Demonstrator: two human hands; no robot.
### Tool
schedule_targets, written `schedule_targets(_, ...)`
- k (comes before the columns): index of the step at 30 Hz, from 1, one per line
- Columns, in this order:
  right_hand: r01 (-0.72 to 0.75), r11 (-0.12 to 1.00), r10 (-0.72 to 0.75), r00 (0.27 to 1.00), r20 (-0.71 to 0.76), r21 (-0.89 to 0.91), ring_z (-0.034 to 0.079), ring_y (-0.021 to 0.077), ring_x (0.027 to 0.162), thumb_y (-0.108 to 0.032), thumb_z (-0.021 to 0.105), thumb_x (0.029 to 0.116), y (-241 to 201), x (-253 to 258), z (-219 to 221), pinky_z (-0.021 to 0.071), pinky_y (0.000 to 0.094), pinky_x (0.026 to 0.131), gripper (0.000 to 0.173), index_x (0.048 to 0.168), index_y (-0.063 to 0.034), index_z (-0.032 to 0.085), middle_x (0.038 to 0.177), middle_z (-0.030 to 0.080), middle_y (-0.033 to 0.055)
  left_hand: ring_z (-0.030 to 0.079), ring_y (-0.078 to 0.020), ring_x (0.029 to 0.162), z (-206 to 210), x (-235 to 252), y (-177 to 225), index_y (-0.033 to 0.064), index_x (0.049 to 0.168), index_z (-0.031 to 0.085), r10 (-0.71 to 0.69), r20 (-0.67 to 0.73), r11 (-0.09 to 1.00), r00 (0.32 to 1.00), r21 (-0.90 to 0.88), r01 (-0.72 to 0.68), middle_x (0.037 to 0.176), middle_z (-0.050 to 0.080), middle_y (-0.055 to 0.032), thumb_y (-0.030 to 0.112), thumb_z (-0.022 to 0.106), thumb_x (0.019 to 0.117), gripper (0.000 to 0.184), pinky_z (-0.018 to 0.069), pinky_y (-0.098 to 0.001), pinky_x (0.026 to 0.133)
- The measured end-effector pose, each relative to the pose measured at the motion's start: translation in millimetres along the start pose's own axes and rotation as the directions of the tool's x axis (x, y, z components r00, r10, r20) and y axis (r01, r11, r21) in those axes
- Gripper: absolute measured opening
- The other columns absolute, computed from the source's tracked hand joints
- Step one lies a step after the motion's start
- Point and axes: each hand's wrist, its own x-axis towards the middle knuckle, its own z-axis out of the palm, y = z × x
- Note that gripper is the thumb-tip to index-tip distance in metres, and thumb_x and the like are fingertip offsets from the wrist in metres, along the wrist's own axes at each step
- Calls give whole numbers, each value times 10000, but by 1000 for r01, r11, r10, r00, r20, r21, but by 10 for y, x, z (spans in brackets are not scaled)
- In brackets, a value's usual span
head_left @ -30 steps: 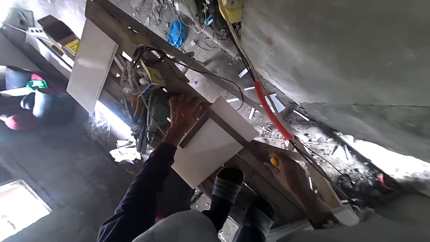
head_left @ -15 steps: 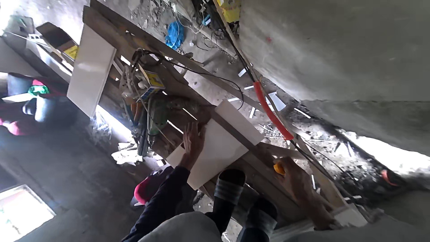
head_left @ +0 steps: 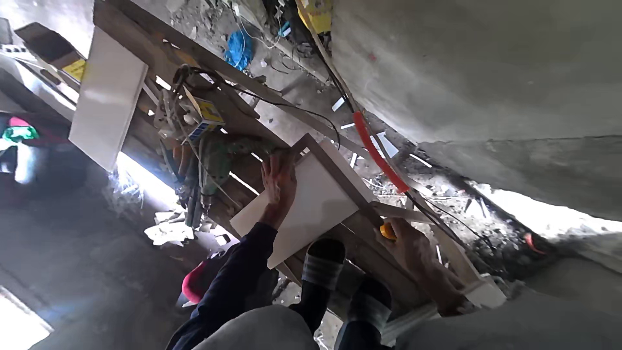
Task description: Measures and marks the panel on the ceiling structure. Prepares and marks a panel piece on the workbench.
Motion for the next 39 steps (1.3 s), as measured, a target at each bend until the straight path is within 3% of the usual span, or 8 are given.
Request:
schedule_targets(6,-20,999,20,1000,6,-27,726,335,755,-317,696,924,-122,131,82,596,463,618,349,1053,6,680,926,705,186,482,-382,1337,94,1,133,135,1341,656,36,62,999,997,-24,-34,1481,501,-152,71,546,998,366,405,-579,1062)
schedule_targets(9,-21,999,20,1000,-23,-36,726,326,754,-310,710,910,-125,141,124,598,455,617,353,1070,3,682,933,705,181,432,-355,1409,180,-5,177,149,1431,583,13,49,999,999,-44,-11,1560,440,-139,253,519,1054,396,363,-568,1121)
schedule_targets(11,-25,999,24,999,-32,-31,722,330,755,-300,719,903,-126,151,140,596,456,612,350,1076,2,684,952,698,185,307,-348,1516,233,-11,273,176,1523,496,41,98,996,994,-85,-33,1640,340,-143,374,513,1056,508,265,-576,1211)
schedule_targets(14,-38,999,38,999,-32,-12,730,329,782,-307,722,909,-128,157,144,602,458,635,368,1128,-12,696,981,713,182,187,-345,1563,363,-65,387,194,1525,504,103,131,988,986,-128,-86,1686,252,-119,417,546,1041,534,190,-582,1244)
schedule_targets(19,8,998,-5,999,-46,62,732,314,823,-228,721,896,-67,169,174,606,446,690,463,1341,-111,674,1039,730,167,187,-340,1562,432,-89,497,173,1572,412,72,168,996,983,-65,-62,1702,188,-130,602,515,995,726,159,-618,1232)
schedule_targets(25,-99,974,105,994,-21,203,736,289,917,-255,731,907,10,216,151,610,488,740,394,1284,-145,695,1162,726,116,240,-363,1536,470,-80,508,179,1584,381,48,154,998,987,-56,-40,1700,174,-147,621,540,976,768,170,-624,1216)
schedule_targets(35,-70,974,71,997,5,216,725,303,913,-231,744,894,49,208,195,603,487,744,466,1347,-142,679,1150,715,148,215,-350,1550,468,-83,483,183,1588,370,40,169,997,985,-67,-29,1706,165,-134,640,498,985,768,157,-621,1224)
schedule_targets(39,-53,971,59,998,-17,234,728,273,927,-237,726,912,80,211,218,606,458,780,435,1336,-150,687,1154,723,129,217,-344,1553,444,-84,517,81,1603,282,-6,153,994,988,-104,22,1707,143,-155,644,559,952,904,149,-598,1243)
